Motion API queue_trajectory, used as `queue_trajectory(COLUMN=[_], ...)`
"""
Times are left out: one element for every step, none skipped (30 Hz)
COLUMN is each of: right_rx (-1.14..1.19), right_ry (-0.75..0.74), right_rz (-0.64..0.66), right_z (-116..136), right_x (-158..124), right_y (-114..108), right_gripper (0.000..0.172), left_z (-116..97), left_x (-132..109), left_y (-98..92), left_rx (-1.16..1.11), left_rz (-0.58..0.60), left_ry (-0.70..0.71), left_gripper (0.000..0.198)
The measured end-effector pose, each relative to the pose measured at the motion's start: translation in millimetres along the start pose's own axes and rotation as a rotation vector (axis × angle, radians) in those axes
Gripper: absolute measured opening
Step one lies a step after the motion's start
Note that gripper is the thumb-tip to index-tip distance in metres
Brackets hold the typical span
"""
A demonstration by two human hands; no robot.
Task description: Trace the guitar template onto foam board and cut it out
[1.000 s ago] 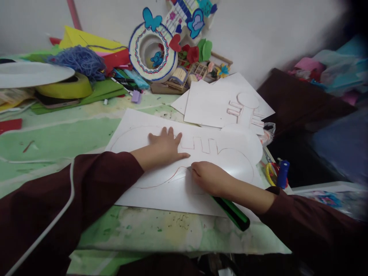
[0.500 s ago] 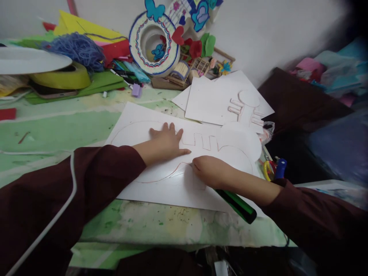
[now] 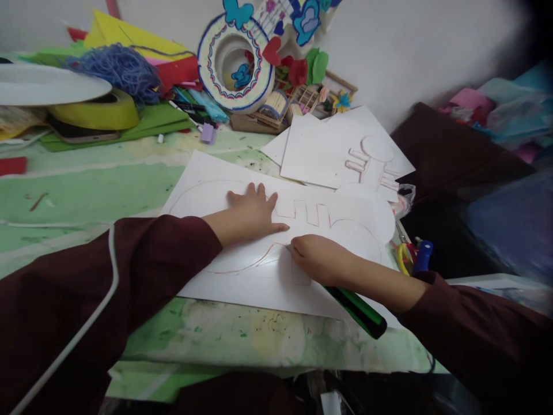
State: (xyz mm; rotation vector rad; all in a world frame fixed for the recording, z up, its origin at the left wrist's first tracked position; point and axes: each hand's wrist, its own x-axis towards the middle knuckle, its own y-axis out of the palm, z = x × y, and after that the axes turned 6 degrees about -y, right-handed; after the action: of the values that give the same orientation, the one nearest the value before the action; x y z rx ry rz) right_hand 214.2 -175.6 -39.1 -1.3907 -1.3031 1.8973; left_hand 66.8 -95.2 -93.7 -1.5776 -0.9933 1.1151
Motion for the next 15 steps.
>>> queue_trajectory(right_rx=[0.002, 0.006, 0.009, 0.012, 0.011, 0.007, 0.0, -0.01, -0.023, -0.038, -0.056, -0.075, -0.096, -0.118, -0.14], right_ry=[0.004, 0.01, 0.017, 0.019, 0.018, 0.018, 0.016, 0.013, 0.012, 0.011, 0.008, 0.002, -0.003, -0.007, -0.011], right_rz=[0.005, 0.009, 0.009, 0.007, 0.006, 0.004, 0.004, 0.007, 0.015, 0.027, 0.042, 0.059, 0.08, 0.108, 0.14], right_z=[0.4, 0.8, 1.1, 1.2, 1.3, 1.2, 1.1, 1.1, 1.2, 1.6, 2.3, 3.3, 4.8, 6.6, 8.7], right_x=[-0.2, -0.4, -0.5, -0.5, -0.5, -0.4, -0.2, 0.0, 0.3, 0.6, 1.1, 1.9, 2.9, 4.3, 6.1], right_y=[-0.1, -0.2, -0.2, -0.1, 0.1, 0.3, 0.4, 0.3, -0.1, -1.0, -2.3, -4.2, -6.5, -9.3, -12.2], right_gripper=[0.026, 0.026, 0.026, 0.026, 0.026, 0.026, 0.025, 0.025, 0.025, 0.024, 0.024, 0.023, 0.023, 0.023, 0.023], left_z=[-0.1, -0.3, -0.3, -0.4, -0.4, -0.4, -0.3, -0.1, 0.1, 0.3, 0.4, 0.5, 0.5, 0.4, 0.3], left_x=[-0.3, -0.5, -0.6, -0.6, -0.5, -0.3, 0.1, 0.6, 1.1, 1.5, 1.9, 2.0, 1.9, 1.6, 1.1], left_y=[-0.3, -0.5, -0.7, -0.8, -0.7, -0.4, 0.0, 0.6, 1.2, 1.9, 2.4, 2.8, 2.9, 2.8, 2.5], left_rx=[-0.001, -0.001, -0.001, -0.002, -0.002, -0.003, -0.003, -0.003, -0.002, 0.0, 0.001, 0.002, 0.003, 0.003, 0.004], left_rz=[-0.001, -0.001, -0.001, 0.001, 0.002, 0.003, 0.002, -0.001, -0.005, -0.009, -0.011, -0.011, -0.011, -0.008, -0.006], left_ry=[0.0, 0.001, 0.001, 0.001, 0.002, 0.001, 0.002, 0.002, 0.003, 0.005, 0.006, 0.006, 0.006, 0.005, 0.003], left_gripper=[0.103, 0.103, 0.103, 0.102, 0.102, 0.102, 0.102, 0.102, 0.102, 0.103, 0.103, 0.103, 0.103, 0.103, 0.102])
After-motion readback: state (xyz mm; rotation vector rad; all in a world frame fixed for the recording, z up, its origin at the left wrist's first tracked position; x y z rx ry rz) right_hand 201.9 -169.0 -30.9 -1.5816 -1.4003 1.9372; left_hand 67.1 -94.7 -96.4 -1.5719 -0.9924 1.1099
